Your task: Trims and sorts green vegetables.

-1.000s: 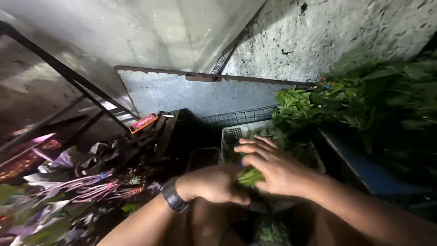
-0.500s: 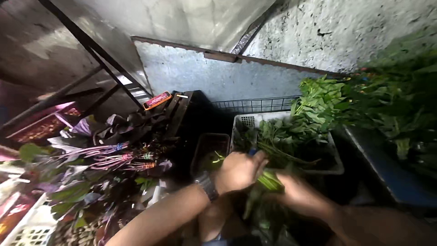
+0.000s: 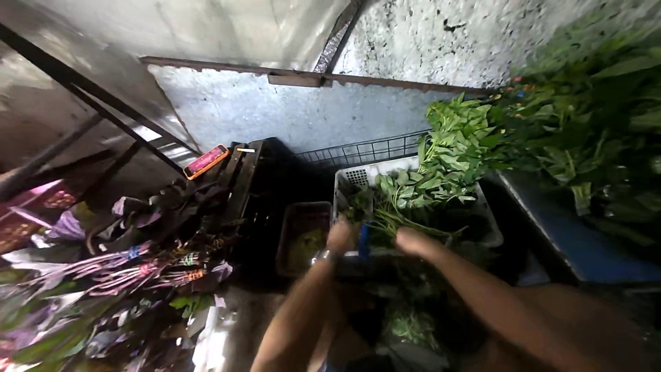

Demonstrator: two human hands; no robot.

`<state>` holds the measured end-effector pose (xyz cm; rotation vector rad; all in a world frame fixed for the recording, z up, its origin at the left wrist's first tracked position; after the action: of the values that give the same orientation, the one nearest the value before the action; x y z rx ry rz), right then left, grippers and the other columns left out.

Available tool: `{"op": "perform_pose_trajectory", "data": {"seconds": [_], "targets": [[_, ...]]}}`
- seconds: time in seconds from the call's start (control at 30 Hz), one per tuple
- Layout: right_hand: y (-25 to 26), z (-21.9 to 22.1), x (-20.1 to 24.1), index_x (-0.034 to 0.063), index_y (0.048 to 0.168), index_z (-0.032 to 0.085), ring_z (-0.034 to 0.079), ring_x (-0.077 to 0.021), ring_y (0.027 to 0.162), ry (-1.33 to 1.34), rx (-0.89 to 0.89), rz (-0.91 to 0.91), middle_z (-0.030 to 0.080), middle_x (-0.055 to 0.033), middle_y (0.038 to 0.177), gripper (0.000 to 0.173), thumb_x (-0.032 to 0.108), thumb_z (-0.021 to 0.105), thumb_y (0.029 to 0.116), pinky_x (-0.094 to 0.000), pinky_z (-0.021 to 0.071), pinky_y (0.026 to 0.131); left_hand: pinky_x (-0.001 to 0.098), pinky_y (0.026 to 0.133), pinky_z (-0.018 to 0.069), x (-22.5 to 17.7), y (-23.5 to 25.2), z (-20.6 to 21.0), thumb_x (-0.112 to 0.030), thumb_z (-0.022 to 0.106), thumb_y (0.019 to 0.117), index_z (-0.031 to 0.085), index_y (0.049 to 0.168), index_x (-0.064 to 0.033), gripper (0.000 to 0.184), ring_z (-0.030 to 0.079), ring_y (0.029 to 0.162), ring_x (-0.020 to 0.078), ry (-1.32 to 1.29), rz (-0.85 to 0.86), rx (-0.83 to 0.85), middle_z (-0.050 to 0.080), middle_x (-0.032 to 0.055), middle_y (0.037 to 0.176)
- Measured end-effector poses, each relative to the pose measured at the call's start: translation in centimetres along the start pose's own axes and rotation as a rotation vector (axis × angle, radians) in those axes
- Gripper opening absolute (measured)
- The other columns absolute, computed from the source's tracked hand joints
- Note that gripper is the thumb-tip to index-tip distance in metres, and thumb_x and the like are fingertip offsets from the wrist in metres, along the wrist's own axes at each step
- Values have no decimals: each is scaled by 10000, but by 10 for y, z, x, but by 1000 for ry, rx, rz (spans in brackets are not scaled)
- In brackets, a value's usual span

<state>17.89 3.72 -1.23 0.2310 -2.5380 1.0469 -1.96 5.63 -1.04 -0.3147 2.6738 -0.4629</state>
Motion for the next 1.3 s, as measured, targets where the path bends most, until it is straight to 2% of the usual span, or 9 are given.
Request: {"op": "perform_pose_trajectory", "data": {"seconds": [0.1,0.17,0.33,0.5,0.73,0.87,0.93,1.03,1.3], "targets": [[6,-17,6,-110,1225,624,566,-418,1288,-42,34,60,594,-288,1347,379,194,489,1044,-621,447,1044,587,978,530,-13,-2,37,-566,600,971,331,1548,-38,828,655,1179,382,140,-37,173,643,224,1297],[11,-23,3,-103,1260,606,564,-413,1296,-19,-12,107,588,-287,1357,412,230,472,1058,-616,446,1051,584,944,546,-26,-2,46,-355,650,946,311,1557,-31,770,657,1171,388,215,-79,181,631,226,1316],[23,-49,-46,-77,1300,588,596,-416,1238,226,-213,166,596,-293,1328,495,352,476,1080,-602,463,1031,636,916,528,-33,-43,-22,-254,652,944,544,1345,30,503,649,1142,423,244,-69,209,637,256,1265],[30,-44,-81,-78,1313,561,631,-442,1062,449,-318,206,607,-327,1221,568,434,476,1084,-614,495,911,421,684,555,51,-129,-64,-486,464,1070,673,1203,-94,464,633,729,193,-280,-4,104,665,77,915],[-29,49,-4,-41,1424,434,625,-402,1205,215,-213,-43,610,-273,1281,536,391,341,1122,-555,496,1021,353,558,625,55,-198,8,-55,533,1012,345,1395,5,431,673,610,195,-1226,101,52,670,114,913],[-4,91,-14,-16,1437,457,637,-399,1214,107,-238,72,627,-249,1309,507,355,295,1131,-555,512,1005,339,613,607,60,-168,27,-157,617,984,451,1442,-58,496,688,705,175,-633,7,152,692,88,990],[-1,90,-19,10,1438,463,640,-402,1209,100,-233,106,635,-238,1307,505,367,284,1129,-571,515,991,494,845,589,57,-161,27,-274,585,1010,453,1496,-142,521,713,952,279,-138,17,196,702,139,1123],[-4,87,-27,41,1434,482,647,-407,1195,55,-237,102,655,-227,1281,516,400,278,1126,-588,517,973,601,832,564,48,-164,24,-465,494,1054,474,1479,-175,515,713,990,398,285,67,206,717,183,1100],[-16,77,-27,83,1408,535,663,-413,1162,-16,-242,113,687,-215,1230,498,428,322,1119,-592,524,939,602,800,566,33,-197,3,-536,433,1062,543,1415,-226,482,718,972,395,427,-71,203,726,164,1074]]}}
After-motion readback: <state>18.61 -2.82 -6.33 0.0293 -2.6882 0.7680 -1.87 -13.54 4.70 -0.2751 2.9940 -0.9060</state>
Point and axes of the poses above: each hand's wrist, its own y-axis towards the middle knuckle, its own z-axis out of the palm, x = y × z, the point moved 2 cm from there along y, towards the middle knuckle
